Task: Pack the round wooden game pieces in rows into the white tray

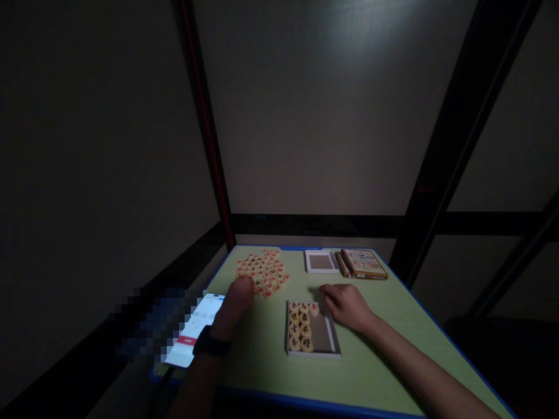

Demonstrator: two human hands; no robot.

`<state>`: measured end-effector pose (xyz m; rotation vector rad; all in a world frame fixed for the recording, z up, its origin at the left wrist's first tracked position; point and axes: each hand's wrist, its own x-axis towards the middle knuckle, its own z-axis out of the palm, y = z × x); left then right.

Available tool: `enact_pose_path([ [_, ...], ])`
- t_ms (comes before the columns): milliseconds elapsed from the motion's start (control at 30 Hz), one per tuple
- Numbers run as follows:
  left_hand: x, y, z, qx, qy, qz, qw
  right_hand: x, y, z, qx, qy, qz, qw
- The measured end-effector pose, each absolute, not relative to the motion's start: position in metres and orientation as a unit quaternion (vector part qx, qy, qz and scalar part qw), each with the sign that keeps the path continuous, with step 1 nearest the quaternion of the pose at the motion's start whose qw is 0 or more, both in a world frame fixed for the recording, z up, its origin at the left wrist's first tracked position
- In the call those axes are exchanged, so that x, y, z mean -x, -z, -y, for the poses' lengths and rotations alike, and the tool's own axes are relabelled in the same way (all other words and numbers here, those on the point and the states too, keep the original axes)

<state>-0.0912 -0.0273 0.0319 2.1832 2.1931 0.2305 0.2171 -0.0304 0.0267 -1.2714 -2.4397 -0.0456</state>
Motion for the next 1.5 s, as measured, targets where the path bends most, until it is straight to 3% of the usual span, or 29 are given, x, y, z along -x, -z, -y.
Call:
enact_pose_path([
  [400, 0.093, -0.033, 0.026, -0.714, -0.151, -0.68, 0.067, -0.217, -0.025, 0.03, 0.441, 0.019, 0.875, 0.196],
  [800, 0.125, -0.076, 0.01, -0.67, -0.06, -0.739, 0.017, -0.218, -0.024, 0.029, 0.435, 0.015, 0.879, 0.194],
  [1500, 0.147, -0.062, -0.017, -0.711, -0.031, -0.699, 0.063, -0.218, -0.021, 0.028, 0.426, 0.04, 0.881, 0.202],
])
